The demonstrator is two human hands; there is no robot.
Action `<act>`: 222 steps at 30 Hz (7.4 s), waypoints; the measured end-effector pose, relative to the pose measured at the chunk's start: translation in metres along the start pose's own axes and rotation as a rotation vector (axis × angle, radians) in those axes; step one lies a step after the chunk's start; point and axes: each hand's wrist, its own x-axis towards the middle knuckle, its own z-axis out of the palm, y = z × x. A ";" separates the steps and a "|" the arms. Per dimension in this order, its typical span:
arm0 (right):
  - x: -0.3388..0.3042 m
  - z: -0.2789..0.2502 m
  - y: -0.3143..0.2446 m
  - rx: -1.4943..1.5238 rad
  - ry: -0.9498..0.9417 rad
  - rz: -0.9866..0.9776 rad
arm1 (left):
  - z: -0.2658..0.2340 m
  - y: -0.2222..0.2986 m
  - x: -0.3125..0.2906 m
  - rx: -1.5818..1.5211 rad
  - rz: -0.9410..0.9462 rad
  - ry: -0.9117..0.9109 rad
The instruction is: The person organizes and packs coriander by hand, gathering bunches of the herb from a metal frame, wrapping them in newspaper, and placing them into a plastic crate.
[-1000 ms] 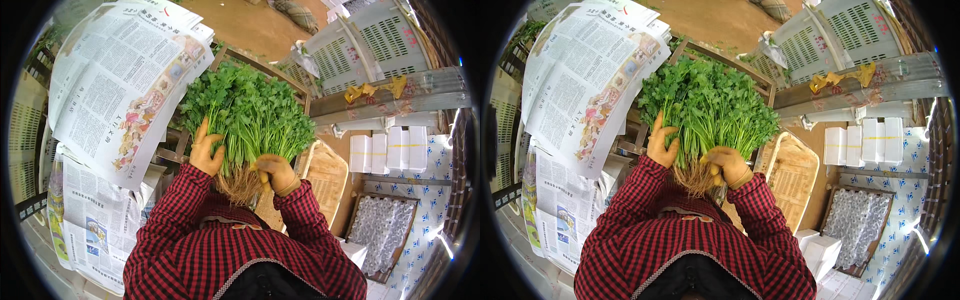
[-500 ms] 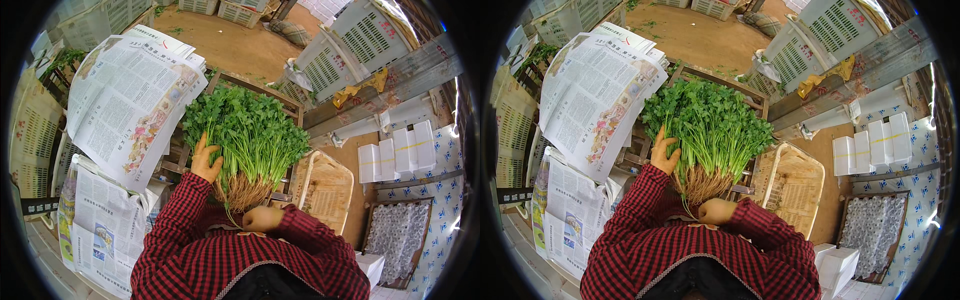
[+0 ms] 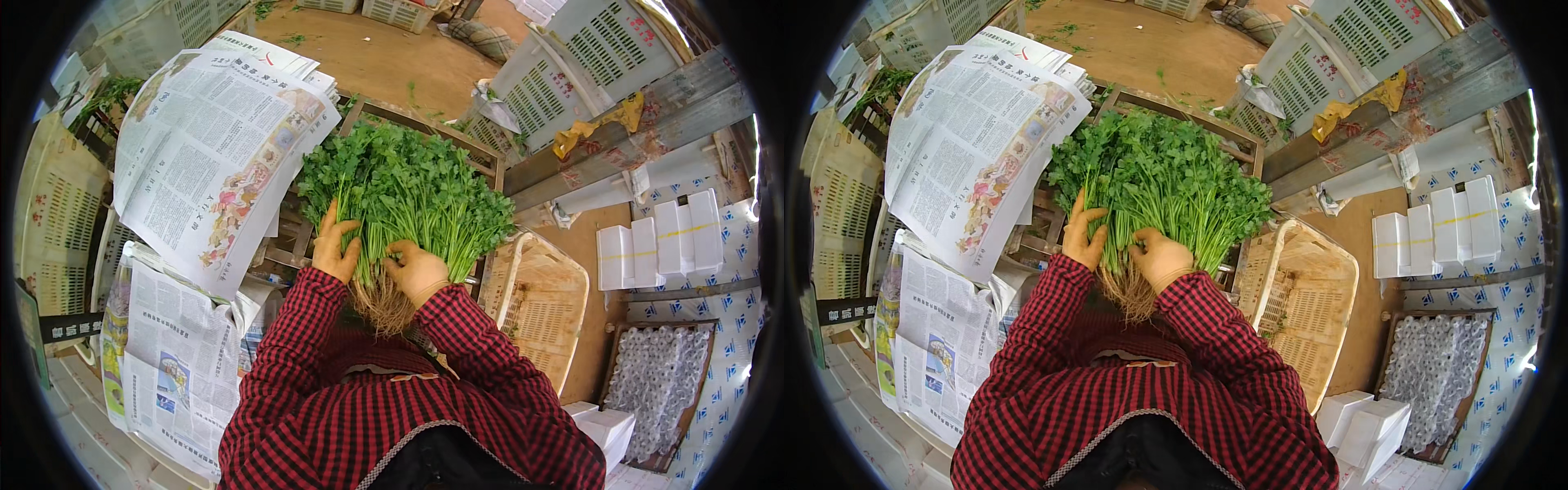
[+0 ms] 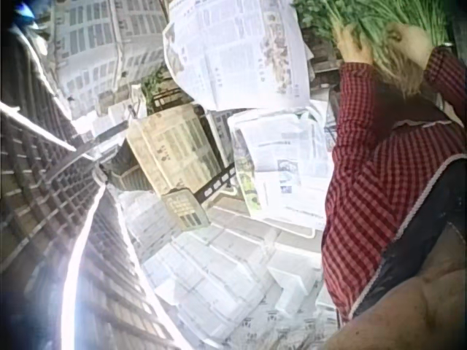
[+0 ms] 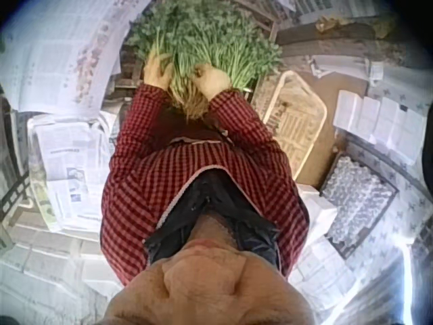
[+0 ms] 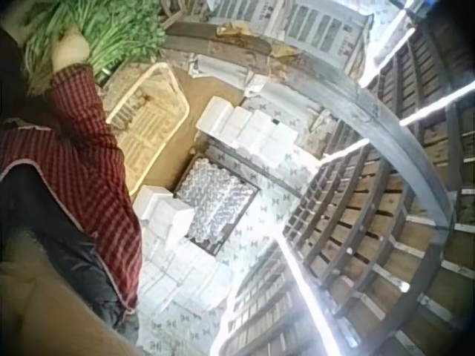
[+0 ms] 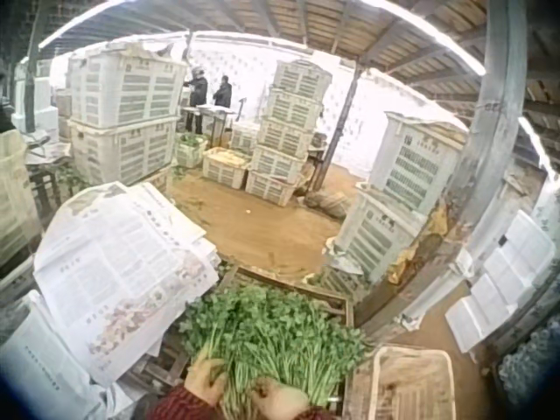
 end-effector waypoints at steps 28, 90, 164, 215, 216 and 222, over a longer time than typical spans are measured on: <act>-0.059 -0.051 0.113 1.147 0.521 0.268 | -0.037 0.016 -0.062 -0.136 -0.185 0.305; 0.063 -0.048 -0.011 1.279 0.278 -0.140 | -0.002 0.010 -0.004 -0.115 -0.306 0.198; 0.022 -0.016 0.116 0.714 0.209 0.296 | 0.040 0.046 0.017 0.117 -0.671 0.104; -0.067 -0.051 0.087 1.261 -0.461 0.022 | 0.041 0.057 0.013 -0.040 -0.411 0.336; -0.071 -0.054 0.087 1.168 -0.561 0.023 | 0.041 0.064 0.016 0.034 -0.345 0.345; -0.071 -0.010 0.082 0.771 -0.697 -0.053 | 0.042 0.112 0.052 0.400 -0.148 0.061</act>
